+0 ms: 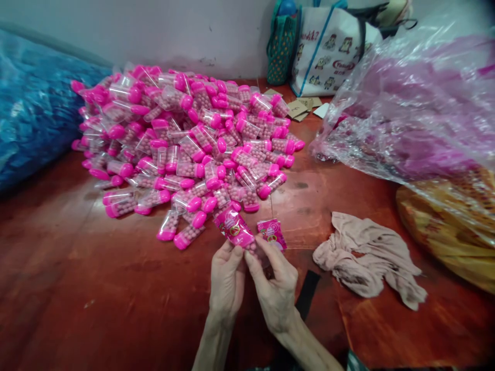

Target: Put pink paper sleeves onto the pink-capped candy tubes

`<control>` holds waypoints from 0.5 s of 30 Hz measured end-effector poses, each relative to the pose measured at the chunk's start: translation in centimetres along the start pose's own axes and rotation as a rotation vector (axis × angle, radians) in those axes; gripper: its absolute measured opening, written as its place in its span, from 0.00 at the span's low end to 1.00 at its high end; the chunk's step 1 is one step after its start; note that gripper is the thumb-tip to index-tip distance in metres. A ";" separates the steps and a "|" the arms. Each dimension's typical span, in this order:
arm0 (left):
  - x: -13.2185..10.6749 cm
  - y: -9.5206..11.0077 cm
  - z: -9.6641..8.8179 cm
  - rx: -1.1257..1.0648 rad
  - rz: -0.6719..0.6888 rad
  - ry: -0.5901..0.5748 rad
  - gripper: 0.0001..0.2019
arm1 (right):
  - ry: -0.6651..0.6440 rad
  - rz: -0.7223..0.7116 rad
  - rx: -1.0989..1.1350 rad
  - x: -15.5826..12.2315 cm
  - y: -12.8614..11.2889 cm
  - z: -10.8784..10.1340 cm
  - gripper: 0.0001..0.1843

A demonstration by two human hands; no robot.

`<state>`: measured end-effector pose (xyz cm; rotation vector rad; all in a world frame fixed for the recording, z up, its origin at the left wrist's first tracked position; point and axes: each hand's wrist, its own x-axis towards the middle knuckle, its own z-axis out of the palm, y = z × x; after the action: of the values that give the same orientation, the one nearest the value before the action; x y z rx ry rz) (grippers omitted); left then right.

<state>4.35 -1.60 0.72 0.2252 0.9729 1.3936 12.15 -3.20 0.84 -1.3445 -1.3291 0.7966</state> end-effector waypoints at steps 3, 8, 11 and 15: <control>-0.1 -0.1 -0.1 0.004 -0.030 -0.005 0.07 | 0.004 0.137 -0.003 -0.1 0.0 0.1 0.19; -0.2 1.0 -0.5 0.126 0.040 0.009 0.08 | 0.007 0.008 -0.081 0.6 -0.5 -0.9 0.16; -0.5 1.3 -0.9 0.285 0.034 -0.078 0.09 | -0.018 0.054 -0.058 1.8 -0.9 -1.8 0.15; -0.9 0.8 -0.9 0.358 -0.057 -0.196 0.09 | -0.188 0.229 0.114 2.9 -1.1 -2.2 0.09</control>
<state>3.30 -2.62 1.08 0.5860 1.0499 1.1146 14.37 -0.98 3.05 -1.3724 -1.2659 1.1615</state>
